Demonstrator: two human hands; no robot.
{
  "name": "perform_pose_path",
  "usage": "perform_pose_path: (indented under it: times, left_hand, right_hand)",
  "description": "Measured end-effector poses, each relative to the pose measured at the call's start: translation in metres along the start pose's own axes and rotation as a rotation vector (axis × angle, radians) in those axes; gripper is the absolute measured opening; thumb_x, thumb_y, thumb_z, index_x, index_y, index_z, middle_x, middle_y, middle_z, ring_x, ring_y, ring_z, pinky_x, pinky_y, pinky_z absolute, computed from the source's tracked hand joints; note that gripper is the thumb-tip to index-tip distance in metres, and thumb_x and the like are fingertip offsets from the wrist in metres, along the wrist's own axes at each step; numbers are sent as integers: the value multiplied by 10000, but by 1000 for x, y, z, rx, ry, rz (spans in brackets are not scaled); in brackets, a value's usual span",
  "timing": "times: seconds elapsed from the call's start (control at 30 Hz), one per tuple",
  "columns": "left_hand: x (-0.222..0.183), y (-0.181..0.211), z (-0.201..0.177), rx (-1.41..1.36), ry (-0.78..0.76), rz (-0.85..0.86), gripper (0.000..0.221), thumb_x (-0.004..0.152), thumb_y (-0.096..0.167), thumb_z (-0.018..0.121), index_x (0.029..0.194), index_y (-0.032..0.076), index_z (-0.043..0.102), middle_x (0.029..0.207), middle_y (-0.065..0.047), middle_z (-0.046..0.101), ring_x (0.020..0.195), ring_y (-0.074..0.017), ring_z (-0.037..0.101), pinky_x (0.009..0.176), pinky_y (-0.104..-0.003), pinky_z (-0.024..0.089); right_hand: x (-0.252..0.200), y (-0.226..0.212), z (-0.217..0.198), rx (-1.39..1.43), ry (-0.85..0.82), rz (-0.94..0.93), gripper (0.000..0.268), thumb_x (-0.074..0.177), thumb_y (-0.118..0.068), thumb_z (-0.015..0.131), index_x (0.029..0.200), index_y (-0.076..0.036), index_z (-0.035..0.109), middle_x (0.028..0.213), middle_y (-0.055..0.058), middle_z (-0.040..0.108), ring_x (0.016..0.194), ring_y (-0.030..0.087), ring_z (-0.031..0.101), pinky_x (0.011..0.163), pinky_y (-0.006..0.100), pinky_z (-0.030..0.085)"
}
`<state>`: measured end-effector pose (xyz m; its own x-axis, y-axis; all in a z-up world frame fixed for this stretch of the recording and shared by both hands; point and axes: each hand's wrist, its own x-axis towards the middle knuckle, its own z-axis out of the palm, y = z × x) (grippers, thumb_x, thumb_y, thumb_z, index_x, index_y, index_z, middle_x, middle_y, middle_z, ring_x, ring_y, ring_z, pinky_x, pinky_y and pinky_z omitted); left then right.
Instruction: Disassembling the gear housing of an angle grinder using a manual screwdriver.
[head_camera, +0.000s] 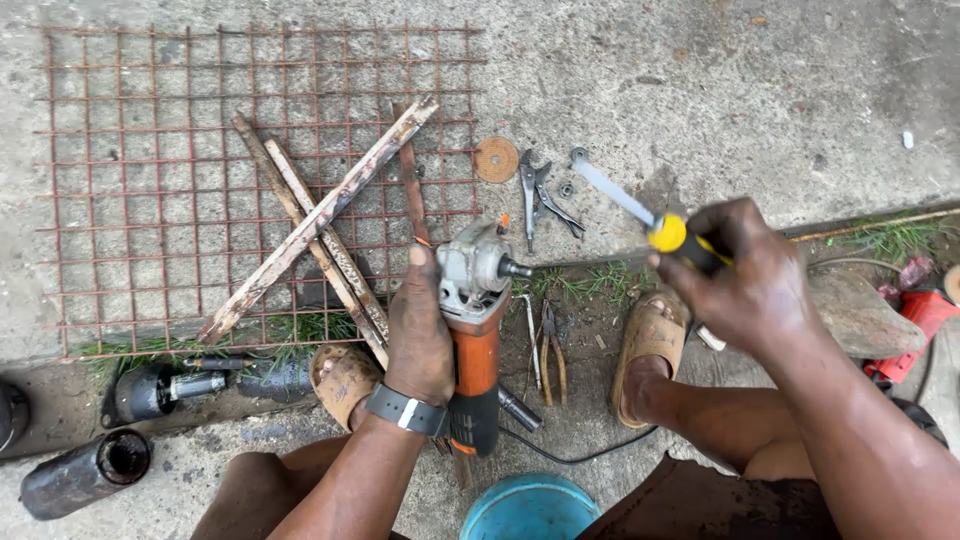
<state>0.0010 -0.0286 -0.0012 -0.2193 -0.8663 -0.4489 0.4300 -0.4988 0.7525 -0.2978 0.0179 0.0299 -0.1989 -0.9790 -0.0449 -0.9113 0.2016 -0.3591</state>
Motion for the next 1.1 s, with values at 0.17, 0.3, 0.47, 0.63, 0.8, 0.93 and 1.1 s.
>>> perform_pose_path:
  times: [0.17,0.3,0.47,0.63,0.8,0.93,1.1]
  left_hand:
    - [-15,28,40,-112,347,-260,833,889,637,540,1477,47,543,1440,-303,585,1312,-403,588,1117,-602,462]
    - [-20,14,24,-128,324,-402,767,972,550,264,1459,48,580,1438,-182,679,1214,-309,653,1021,-464,507]
    - [-30,-9,6,-237,137,-304,821,979,574,279,1480,-15,555,1456,-215,664,1240,-346,663,1046,-477,522]
    - [-24,-22,-8,-268,-63,-105,730,985,619,360,1412,50,520,1463,-221,629,1282,-343,644,1070,-481,524]
    - [-22,-14,-2,36,-135,33,874,911,732,409,1499,86,382,1344,-255,678,1059,-323,759,867,-379,649]
    - [-20,-16,2,151,-103,68,824,938,661,380,1493,53,389,1245,-244,713,952,-279,782,793,-333,659]
    - [-34,-16,-2,613,-29,260,722,1005,626,282,1453,91,466,1309,-168,651,1109,-276,691,951,-421,565]
  right_hand:
    - [68,138,124,157,67,413,499,839,-371,905,1171,-107,642,1062,121,762,1073,330,725,895,464,569]
    - [95,215,227,123,49,560,441,902,-284,809,1155,23,617,1004,159,743,946,302,712,863,408,560]
    - [111,249,308,111,54,532,485,944,-242,724,1302,6,511,1115,201,693,977,351,697,876,437,551]
    - [133,132,194,16,-164,526,419,1042,-262,619,1411,-78,543,1214,123,650,1121,267,625,977,420,533]
    - [81,-41,28,424,-548,307,260,1017,-253,657,1040,-47,815,774,146,753,600,234,665,571,383,588]
    - [15,-77,11,702,-570,354,290,899,-204,717,1100,-39,844,800,179,842,622,239,771,562,359,680]
    - [-2,-81,15,813,-354,107,64,875,-60,793,854,-23,839,592,43,683,471,112,509,439,273,415]
